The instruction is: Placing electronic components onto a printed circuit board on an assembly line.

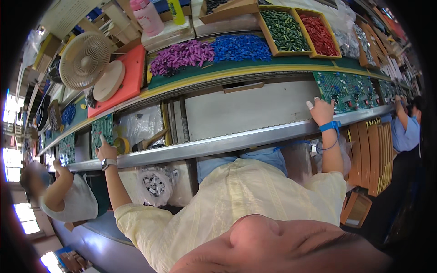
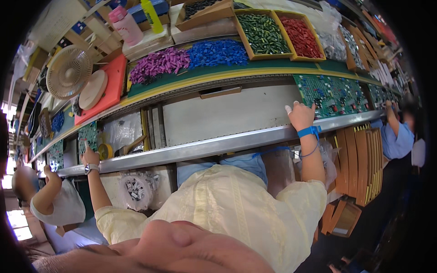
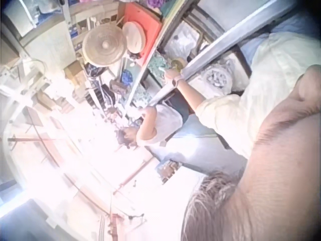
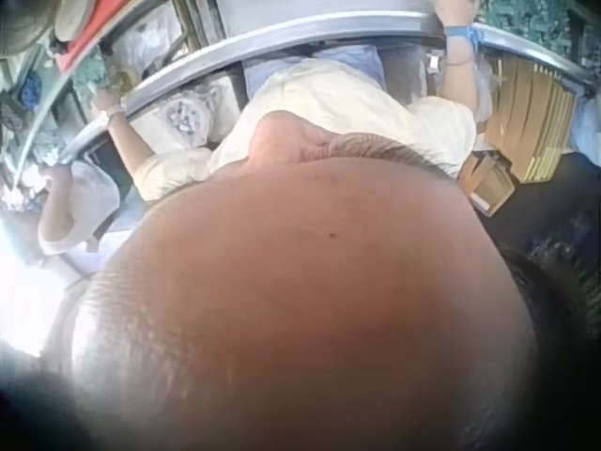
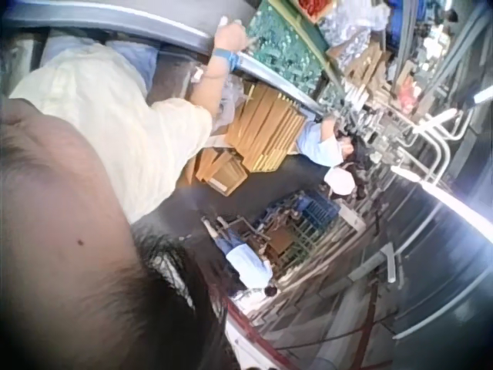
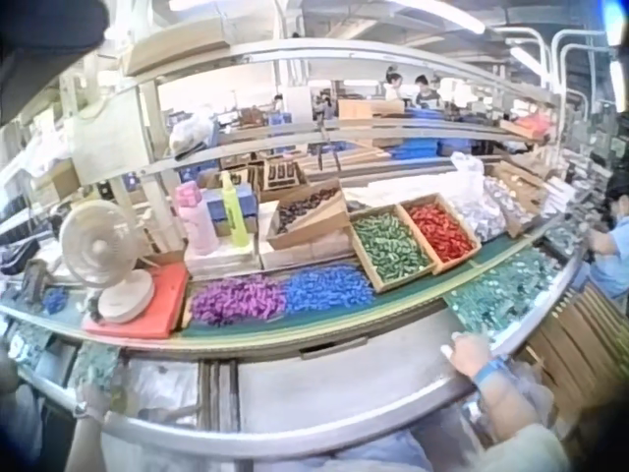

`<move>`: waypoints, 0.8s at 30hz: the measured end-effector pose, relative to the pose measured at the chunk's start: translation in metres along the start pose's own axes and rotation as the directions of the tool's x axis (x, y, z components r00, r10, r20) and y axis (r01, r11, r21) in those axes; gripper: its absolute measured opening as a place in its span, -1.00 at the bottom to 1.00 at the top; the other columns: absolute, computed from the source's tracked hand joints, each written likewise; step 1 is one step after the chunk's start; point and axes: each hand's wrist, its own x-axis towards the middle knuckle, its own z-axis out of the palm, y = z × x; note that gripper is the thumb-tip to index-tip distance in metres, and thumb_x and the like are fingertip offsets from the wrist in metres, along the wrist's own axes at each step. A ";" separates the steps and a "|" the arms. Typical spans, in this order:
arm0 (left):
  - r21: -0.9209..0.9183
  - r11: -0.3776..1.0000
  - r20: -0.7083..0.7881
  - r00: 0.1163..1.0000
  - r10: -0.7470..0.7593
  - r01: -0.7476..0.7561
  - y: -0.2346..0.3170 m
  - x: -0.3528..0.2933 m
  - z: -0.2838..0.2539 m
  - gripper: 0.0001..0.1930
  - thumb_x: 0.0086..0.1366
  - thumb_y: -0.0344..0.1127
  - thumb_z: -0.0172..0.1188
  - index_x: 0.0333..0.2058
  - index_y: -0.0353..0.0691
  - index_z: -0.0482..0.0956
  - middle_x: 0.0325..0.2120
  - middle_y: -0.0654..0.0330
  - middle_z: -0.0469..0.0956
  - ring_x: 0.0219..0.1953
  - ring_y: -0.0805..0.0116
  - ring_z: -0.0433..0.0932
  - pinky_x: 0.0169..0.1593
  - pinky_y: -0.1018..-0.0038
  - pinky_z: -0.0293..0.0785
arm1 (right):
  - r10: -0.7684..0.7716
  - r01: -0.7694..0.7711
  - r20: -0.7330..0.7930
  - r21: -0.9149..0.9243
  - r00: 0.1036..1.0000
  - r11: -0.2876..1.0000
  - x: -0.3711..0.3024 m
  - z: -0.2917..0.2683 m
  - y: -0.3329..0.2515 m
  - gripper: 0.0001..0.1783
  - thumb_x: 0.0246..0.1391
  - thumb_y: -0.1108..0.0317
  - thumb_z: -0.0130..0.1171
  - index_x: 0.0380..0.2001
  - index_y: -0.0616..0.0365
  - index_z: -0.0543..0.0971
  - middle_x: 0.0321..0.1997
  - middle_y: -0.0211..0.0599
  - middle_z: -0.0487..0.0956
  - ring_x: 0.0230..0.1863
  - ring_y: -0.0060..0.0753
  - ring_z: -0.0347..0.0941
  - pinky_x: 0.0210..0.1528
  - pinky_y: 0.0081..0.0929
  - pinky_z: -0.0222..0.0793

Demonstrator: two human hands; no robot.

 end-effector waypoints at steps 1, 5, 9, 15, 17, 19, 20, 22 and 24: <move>-0.015 1.000 -0.016 1.000 0.022 -0.022 0.002 -0.003 0.000 -0.20 -0.04 -0.27 0.09 0.22 -0.22 0.01 -0.52 -0.03 0.57 -0.35 0.03 0.56 0.16 0.18 0.13 | -0.072 0.073 -0.021 0.025 0.997 0.997 0.007 -0.006 -0.005 -0.65 0.00 0.11 0.06 -0.25 0.15 0.52 -0.37 -0.10 0.57 -0.28 -0.11 0.49 0.08 0.01 0.13; -0.026 0.997 -0.029 0.997 0.078 -0.079 0.020 -0.014 -0.005 -0.23 -0.05 -0.30 0.08 0.20 -0.24 0.07 -0.55 -0.05 0.57 -0.39 0.04 0.56 0.16 0.18 0.13 | -0.375 0.417 -0.273 0.115 0.886 0.902 0.044 -0.020 -0.059 -0.74 -0.07 0.27 0.11 -0.26 0.08 0.49 -0.38 -0.22 0.54 -0.24 -0.19 0.47 0.10 -0.03 0.11; -0.022 0.994 -0.056 0.993 0.102 -0.104 0.024 -0.023 -0.004 -0.28 -0.03 -0.31 0.07 0.18 -0.27 0.13 -0.57 -0.03 0.56 -0.41 0.04 0.56 0.13 0.19 0.18 | -0.539 0.637 -0.417 0.138 0.732 0.758 0.088 -0.022 -0.124 -0.75 -0.06 0.34 0.08 -0.23 0.05 0.49 -0.33 -0.28 0.51 -0.18 -0.22 0.41 0.10 -0.07 0.10; -0.049 0.995 -0.056 0.995 0.082 -0.084 0.048 -0.042 -0.022 -0.30 -0.03 -0.32 0.07 0.17 -0.25 0.15 -0.53 -0.01 0.57 -0.40 0.08 0.57 0.11 0.17 0.20 | -0.562 0.690 -0.537 0.053 0.629 0.722 0.136 0.005 -0.186 -0.73 -0.08 0.35 0.09 -0.22 0.07 0.50 -0.28 -0.27 0.48 -0.20 -0.18 0.40 -0.04 -0.14 0.23; -0.060 0.992 -0.067 0.992 0.107 -0.112 0.053 -0.045 -0.022 -0.29 -0.05 -0.33 0.08 0.16 -0.24 0.16 -0.52 -0.01 0.57 -0.38 0.08 0.56 0.10 0.17 0.22 | -0.508 0.635 -0.488 0.130 0.710 0.762 0.140 0.005 -0.195 -0.73 -0.08 0.33 0.10 -0.23 0.08 0.51 -0.30 -0.25 0.47 -0.22 -0.18 0.39 -0.14 -0.19 0.28; -0.087 0.988 -0.094 0.988 0.119 -0.127 0.059 -0.052 -0.023 -0.29 -0.06 -0.33 0.08 0.16 -0.25 0.17 -0.52 0.00 0.57 -0.38 0.09 0.56 0.09 0.17 0.23 | -0.499 0.633 -0.482 0.164 0.720 0.756 0.137 0.007 -0.203 -0.76 -0.08 0.34 0.10 -0.27 0.09 0.53 -0.31 -0.25 0.48 -0.24 -0.18 0.39 -0.21 -0.23 0.30; -0.125 0.977 -0.127 0.979 0.158 -0.174 0.065 -0.055 -0.024 -0.29 -0.07 -0.33 0.08 0.15 -0.25 0.18 -0.53 0.01 0.57 -0.37 0.10 0.56 0.08 0.16 0.23 | -0.513 0.656 -0.492 0.174 0.704 0.734 0.137 0.012 -0.204 -0.77 -0.07 0.34 0.09 -0.28 0.09 0.54 -0.32 -0.25 0.48 -0.24 -0.18 0.39 -0.21 -0.24 0.30; -0.137 0.973 -0.134 0.976 0.169 -0.188 0.076 -0.062 -0.028 -0.29 -0.07 -0.33 0.08 0.15 -0.25 0.18 -0.53 0.02 0.57 -0.38 0.11 0.56 0.08 0.16 0.24 | -0.513 0.685 -0.529 0.194 0.676 0.703 0.135 0.021 -0.209 -0.80 -0.07 0.38 0.08 -0.32 0.10 0.57 -0.35 -0.27 0.48 -0.24 -0.18 0.38 -0.19 -0.24 0.31; -0.156 0.960 -0.140 0.968 0.210 -0.231 0.087 -0.071 -0.034 -0.30 -0.07 -0.32 0.09 0.14 -0.25 0.20 -0.53 0.08 0.56 -0.40 0.12 0.55 0.06 0.16 0.25 | -0.530 0.722 -0.547 0.221 0.648 0.655 0.138 0.024 -0.212 -0.80 -0.07 0.38 0.09 -0.32 0.10 0.57 -0.34 -0.27 0.49 -0.25 -0.18 0.37 -0.18 -0.24 0.31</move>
